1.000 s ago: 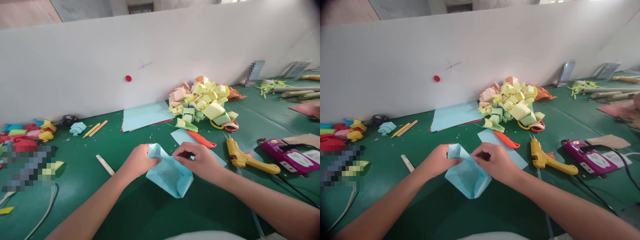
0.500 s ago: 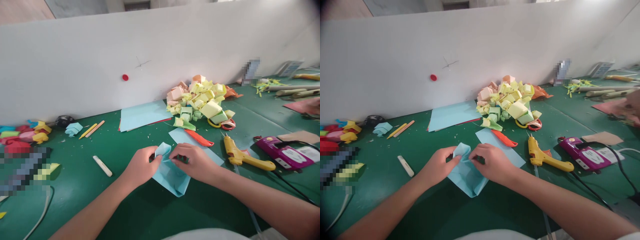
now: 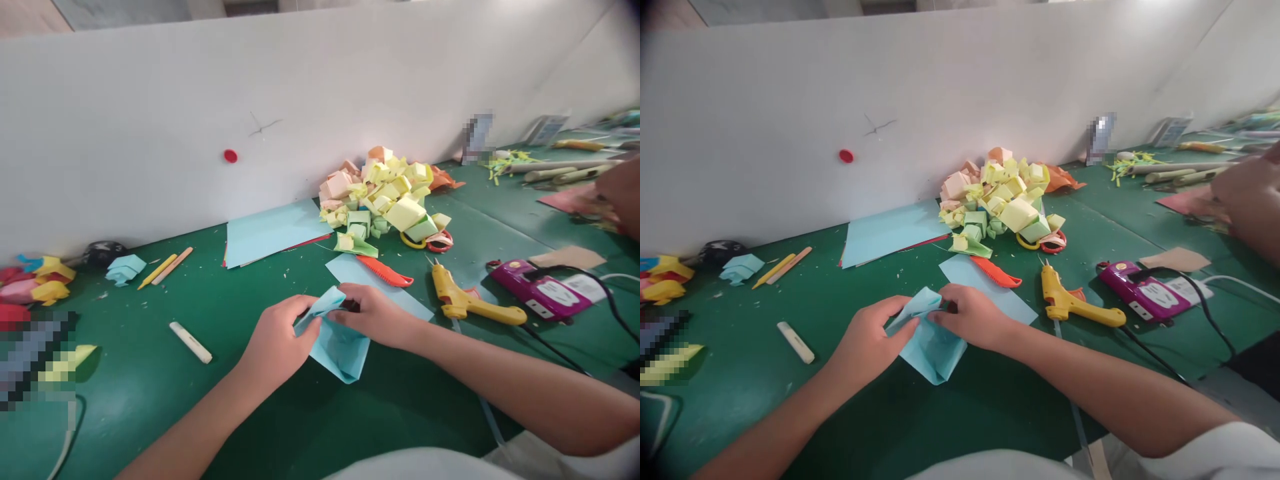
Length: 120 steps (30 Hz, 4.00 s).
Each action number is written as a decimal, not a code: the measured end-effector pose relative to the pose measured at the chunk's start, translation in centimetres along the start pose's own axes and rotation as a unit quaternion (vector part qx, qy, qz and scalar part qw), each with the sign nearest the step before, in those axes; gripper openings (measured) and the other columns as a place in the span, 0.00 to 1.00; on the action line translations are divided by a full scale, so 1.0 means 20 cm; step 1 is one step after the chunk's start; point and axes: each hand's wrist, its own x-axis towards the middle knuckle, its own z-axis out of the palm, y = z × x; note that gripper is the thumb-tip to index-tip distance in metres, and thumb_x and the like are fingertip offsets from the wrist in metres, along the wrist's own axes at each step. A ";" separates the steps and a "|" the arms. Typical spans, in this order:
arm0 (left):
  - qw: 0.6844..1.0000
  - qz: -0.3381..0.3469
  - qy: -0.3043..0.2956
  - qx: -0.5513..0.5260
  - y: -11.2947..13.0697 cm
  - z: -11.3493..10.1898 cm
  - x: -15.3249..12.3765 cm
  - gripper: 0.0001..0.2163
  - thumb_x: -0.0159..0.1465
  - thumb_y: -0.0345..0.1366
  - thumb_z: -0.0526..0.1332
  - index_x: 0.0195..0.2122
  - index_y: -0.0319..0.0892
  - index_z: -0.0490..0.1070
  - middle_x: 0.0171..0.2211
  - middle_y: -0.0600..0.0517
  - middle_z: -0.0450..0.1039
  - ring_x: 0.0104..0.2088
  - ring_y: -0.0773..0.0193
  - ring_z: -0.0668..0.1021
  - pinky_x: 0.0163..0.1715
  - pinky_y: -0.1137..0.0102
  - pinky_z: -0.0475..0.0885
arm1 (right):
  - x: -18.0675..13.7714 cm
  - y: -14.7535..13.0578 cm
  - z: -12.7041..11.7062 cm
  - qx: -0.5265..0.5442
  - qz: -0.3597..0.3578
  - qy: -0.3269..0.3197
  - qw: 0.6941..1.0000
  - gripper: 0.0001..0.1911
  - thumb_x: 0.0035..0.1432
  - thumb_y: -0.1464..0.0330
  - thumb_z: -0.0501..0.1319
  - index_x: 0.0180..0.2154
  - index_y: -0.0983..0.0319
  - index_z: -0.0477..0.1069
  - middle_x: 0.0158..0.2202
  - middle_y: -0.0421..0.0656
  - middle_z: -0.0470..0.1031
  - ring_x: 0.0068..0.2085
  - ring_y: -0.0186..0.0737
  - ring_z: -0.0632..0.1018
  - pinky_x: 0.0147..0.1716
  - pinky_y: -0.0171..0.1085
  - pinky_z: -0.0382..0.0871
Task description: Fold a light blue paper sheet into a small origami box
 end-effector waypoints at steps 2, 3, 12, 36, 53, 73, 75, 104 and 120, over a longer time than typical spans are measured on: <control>0.999 -0.017 0.008 0.026 -0.01 -0.01 0.00 0.06 0.65 0.36 0.61 0.38 0.45 0.77 0.34 0.54 0.79 0.34 0.60 0.77 0.34 0.71 0.69 | 0.00 -0.01 0.00 -0.011 -0.004 0.002 1.000 0.08 0.60 0.62 0.63 0.33 0.60 0.71 0.29 0.38 0.70 0.31 0.37 0.72 0.29 0.36 0.66; 0.999 -0.026 0.005 0.039 -0.01 -0.01 0.01 0.05 0.64 0.36 0.61 0.37 0.45 0.76 0.32 0.54 0.78 0.32 0.60 0.77 0.32 0.71 0.68 | 0.00 -0.01 0.01 -0.014 -0.004 0.002 1.000 0.07 0.59 0.63 0.63 0.33 0.60 0.71 0.29 0.38 0.70 0.30 0.36 0.72 0.28 0.36 0.66; 0.996 -0.020 -0.053 0.069 0.01 -0.03 0.01 0.06 0.65 0.34 0.59 0.34 0.45 0.75 0.34 0.53 0.77 0.34 0.60 0.77 0.31 0.70 0.65 | -0.03 -0.05 0.01 -0.050 -0.018 0.008 0.999 0.09 0.54 0.67 0.66 0.28 0.59 0.66 0.28 0.37 0.69 0.28 0.35 0.69 0.26 0.35 0.61; 0.980 -0.048 -0.114 0.159 0.05 -0.07 -0.02 0.09 0.65 0.38 0.60 0.27 0.46 0.67 0.22 0.56 0.70 0.22 0.63 0.68 0.23 0.69 0.54 | -0.05 -0.08 -0.02 -0.085 -0.047 0.003 0.995 0.03 0.56 0.69 0.64 0.31 0.58 0.71 0.30 0.40 0.75 0.29 0.37 0.74 0.28 0.36 0.67; 0.979 -0.107 -0.068 0.161 0.01 -0.09 0.02 0.18 0.68 0.42 0.55 0.23 0.45 0.50 0.19 0.59 0.54 0.20 0.66 0.59 0.21 0.69 0.50 | -0.02 -0.06 -0.04 0.012 0.017 -0.001 1.000 0.05 0.56 0.65 0.65 0.36 0.58 0.74 0.35 0.39 0.77 0.35 0.38 0.76 0.35 0.38 0.70; 0.958 0.163 0.119 0.201 -0.13 0.00 0.03 0.23 0.59 0.26 0.70 0.53 0.49 0.71 0.65 0.43 0.59 0.60 0.46 0.69 0.52 0.54 0.73 | -0.01 0.00 -0.02 0.055 -0.032 -0.018 0.998 0.05 0.58 0.69 0.64 0.38 0.57 0.76 0.33 0.38 0.74 0.33 0.37 0.75 0.33 0.37 0.70; 0.946 0.206 0.096 0.232 -0.13 0.00 0.03 0.12 0.61 0.22 0.65 0.39 0.48 0.78 0.63 0.46 0.61 0.62 0.43 0.65 0.56 0.49 0.69 | -0.01 -0.01 -0.02 0.046 -0.057 -0.028 0.997 0.07 0.59 0.71 0.62 0.37 0.57 0.79 0.35 0.39 0.75 0.35 0.37 0.76 0.36 0.38 0.70; 0.958 0.153 0.037 0.240 -0.02 0.01 -0.03 0.07 0.65 0.33 0.62 0.29 0.43 0.75 0.42 0.47 0.74 0.41 0.54 0.73 0.41 0.57 0.65 | -0.01 0.00 -0.01 0.040 -0.059 -0.022 0.997 0.03 0.58 0.70 0.64 0.35 0.58 0.77 0.40 0.42 0.74 0.35 0.37 0.76 0.39 0.39 0.73; 0.947 0.204 0.033 0.245 0.02 -0.02 -0.04 0.08 0.68 0.31 0.63 0.30 0.44 0.77 0.49 0.48 0.75 0.47 0.52 0.72 0.43 0.56 0.64 | 0.01 -0.02 -0.06 0.277 0.036 -0.174 0.944 0.29 0.57 0.68 0.67 0.61 0.59 0.68 0.43 0.42 0.79 0.46 0.41 0.78 0.48 0.43 0.70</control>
